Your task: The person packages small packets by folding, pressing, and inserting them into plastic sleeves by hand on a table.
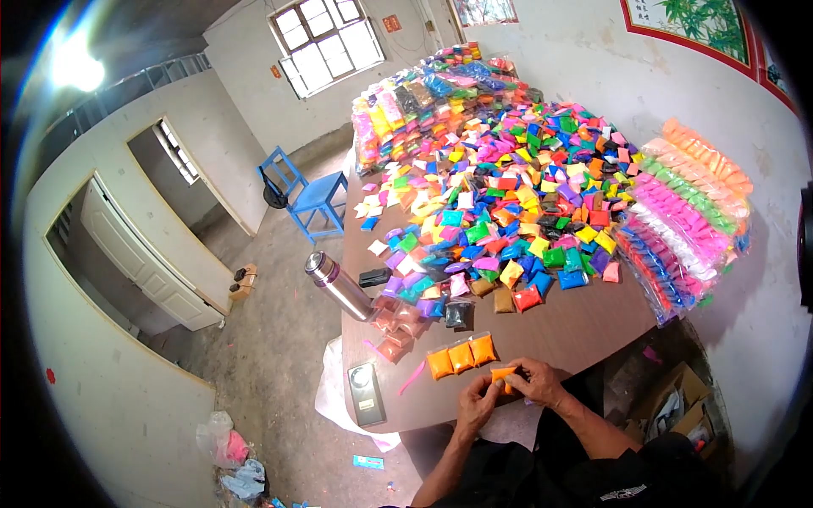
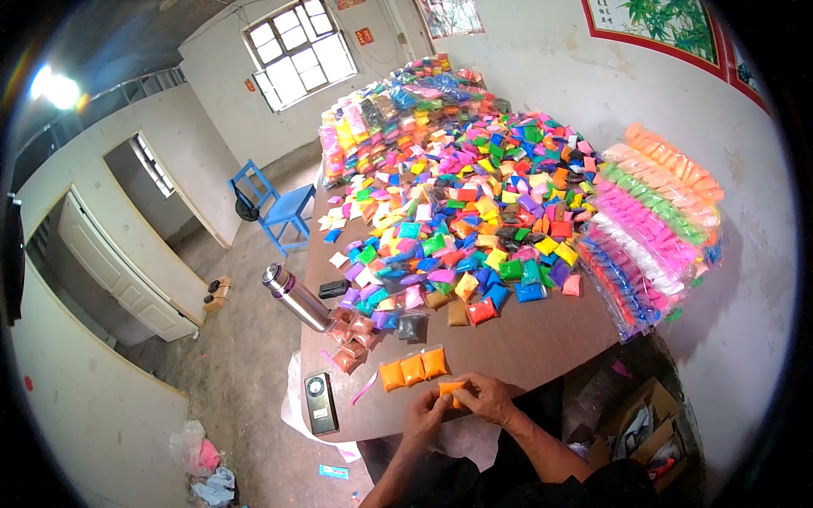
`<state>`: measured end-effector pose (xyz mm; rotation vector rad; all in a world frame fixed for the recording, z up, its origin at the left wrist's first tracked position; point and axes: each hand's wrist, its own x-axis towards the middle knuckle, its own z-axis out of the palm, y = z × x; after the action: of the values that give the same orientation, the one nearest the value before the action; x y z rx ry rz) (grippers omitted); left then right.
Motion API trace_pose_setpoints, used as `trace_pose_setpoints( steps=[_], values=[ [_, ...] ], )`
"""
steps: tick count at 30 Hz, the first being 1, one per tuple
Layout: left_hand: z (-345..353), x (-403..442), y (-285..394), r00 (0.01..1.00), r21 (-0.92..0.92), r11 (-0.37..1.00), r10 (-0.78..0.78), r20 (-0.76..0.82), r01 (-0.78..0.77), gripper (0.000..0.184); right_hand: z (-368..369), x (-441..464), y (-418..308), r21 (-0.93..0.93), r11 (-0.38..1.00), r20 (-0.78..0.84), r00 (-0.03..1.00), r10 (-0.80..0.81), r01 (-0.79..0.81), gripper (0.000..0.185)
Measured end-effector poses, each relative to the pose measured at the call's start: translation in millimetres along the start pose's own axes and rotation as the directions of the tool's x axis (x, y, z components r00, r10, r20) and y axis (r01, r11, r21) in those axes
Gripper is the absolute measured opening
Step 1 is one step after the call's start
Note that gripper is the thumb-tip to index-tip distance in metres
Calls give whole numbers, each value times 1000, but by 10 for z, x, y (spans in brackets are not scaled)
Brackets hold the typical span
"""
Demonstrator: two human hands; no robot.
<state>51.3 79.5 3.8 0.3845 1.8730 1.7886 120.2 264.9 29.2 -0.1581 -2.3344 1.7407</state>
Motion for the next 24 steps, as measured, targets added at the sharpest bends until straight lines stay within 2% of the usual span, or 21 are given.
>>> trace_pose_setpoints(
  steps=[5,7,9,14,16,18,22,24],
  values=[
    [13,-2,37,1000,-38,999,22,14,-21,33,10,11,90,58,997,10,999,43,-43,25],
    [33,-51,241,998,-16,998,-55,-5,55,34,15,10,80,74,997,3,999,34,-34,23],
    [22,-49,214,999,-18,999,-47,1,47,34,6,2,36,35,999,52,998,21,-22,21],
    [6,-23,46,999,-87,996,-29,-25,26,32,19,-9,57,-7,1000,30,999,-23,23,23],
    [-8,-16,29,999,-1,1000,18,-31,-18,29,19,-1,86,-29,999,37,999,-24,25,24],
    [-4,-21,37,999,-8,1000,27,-32,-28,28,15,12,93,-3,999,53,997,51,-50,25],
    [22,-68,220,999,12,1000,8,-35,-7,29,-4,19,66,14,998,64,996,58,-59,22],
    [23,-58,190,999,-7,1000,6,-41,-7,29,-8,18,65,-18,1000,52,999,8,-7,20]
  ],
)
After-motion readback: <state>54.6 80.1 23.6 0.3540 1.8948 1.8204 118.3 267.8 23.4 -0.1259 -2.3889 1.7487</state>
